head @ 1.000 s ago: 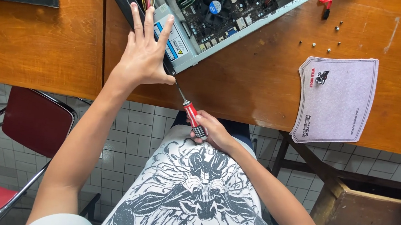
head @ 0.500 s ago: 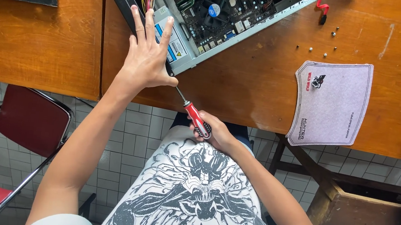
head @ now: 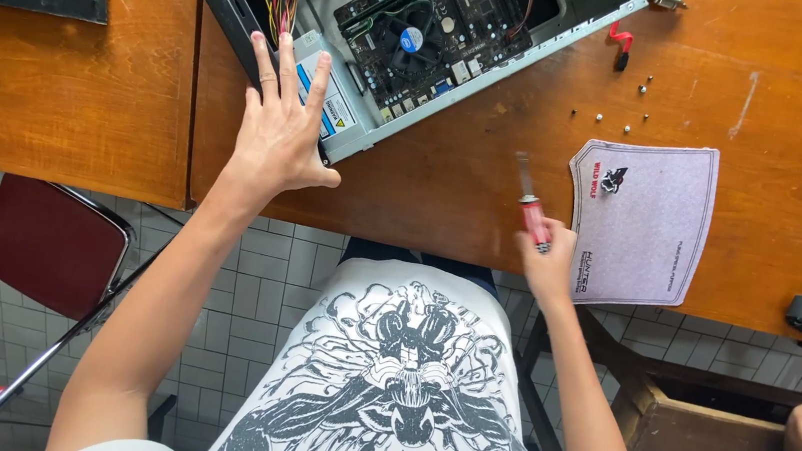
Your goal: Securing a power supply unit into a computer case using a screwdriver and managing the internal power cables.
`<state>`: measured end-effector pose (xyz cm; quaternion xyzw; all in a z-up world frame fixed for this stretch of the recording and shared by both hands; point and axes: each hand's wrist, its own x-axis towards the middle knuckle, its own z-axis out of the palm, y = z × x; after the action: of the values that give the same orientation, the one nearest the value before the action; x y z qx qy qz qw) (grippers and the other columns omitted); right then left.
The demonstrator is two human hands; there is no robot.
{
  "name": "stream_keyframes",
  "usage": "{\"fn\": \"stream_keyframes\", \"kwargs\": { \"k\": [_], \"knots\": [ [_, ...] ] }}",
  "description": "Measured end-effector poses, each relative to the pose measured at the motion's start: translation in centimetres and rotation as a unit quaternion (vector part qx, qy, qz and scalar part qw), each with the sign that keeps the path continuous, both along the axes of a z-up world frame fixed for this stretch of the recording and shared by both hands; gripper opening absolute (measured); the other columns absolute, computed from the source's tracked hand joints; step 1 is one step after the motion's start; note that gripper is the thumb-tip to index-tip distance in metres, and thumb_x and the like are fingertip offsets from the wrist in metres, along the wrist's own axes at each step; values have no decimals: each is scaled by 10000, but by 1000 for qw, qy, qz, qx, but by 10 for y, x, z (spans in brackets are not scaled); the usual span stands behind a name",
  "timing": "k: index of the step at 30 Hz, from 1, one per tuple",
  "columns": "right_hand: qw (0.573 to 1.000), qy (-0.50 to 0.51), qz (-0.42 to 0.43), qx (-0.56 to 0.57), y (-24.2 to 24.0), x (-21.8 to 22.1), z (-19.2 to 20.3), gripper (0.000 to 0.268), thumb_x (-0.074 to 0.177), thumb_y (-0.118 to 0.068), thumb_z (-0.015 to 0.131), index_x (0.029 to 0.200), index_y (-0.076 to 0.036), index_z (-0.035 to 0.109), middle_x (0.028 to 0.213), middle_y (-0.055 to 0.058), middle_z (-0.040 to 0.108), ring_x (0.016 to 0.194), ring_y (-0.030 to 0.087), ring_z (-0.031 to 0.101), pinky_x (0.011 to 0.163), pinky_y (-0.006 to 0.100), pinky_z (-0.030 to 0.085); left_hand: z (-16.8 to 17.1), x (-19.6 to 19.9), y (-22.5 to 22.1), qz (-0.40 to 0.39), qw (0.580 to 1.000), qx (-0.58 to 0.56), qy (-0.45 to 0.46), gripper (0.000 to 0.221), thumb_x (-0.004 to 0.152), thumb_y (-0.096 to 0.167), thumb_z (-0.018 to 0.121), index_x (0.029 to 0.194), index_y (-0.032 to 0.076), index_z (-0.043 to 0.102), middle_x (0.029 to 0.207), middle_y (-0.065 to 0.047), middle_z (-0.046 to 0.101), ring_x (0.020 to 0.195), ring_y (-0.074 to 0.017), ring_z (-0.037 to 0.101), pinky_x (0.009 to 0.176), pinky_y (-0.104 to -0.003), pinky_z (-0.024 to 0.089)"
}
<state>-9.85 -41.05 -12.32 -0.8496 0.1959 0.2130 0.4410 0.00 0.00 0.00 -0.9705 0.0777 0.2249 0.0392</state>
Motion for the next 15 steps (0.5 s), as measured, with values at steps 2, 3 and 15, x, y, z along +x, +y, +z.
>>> {"fn": "stream_keyframes", "kwargs": {
  "k": [2,3,15],
  "knots": [
    [997,-20,-41,-58,-42,-3,-21,299,902,-253,701,1152,-113,618,1127,103,433,1036,245,503,958,373,432,4,3,-8,21,1000,6,21,1543,562,690,887,1680,73,23,1601,-365,-145,1424,-541,-210,1095,-697,355],
    [989,-43,-85,-114,-63,0,-33,366,893,-277,737,1201,-127,608,1147,114,436,1014,263,527,964,383,437,6,6,-11,40,998,13,38,1537,571,671,895,1676,76,8,1597,-352,-178,1424,-531,-224,1112,-720,323],
    [918,-99,-80,-376,-168,-1,-91,479,818,-194,764,1245,-145,553,1213,101,486,1124,454,512,927,640,424,-19,-3,-35,108,994,9,25,1580,459,196,964,1647,10,-61,1600,-392,-202,1431,-624,-211,1085,-846,164]
  ]
}}
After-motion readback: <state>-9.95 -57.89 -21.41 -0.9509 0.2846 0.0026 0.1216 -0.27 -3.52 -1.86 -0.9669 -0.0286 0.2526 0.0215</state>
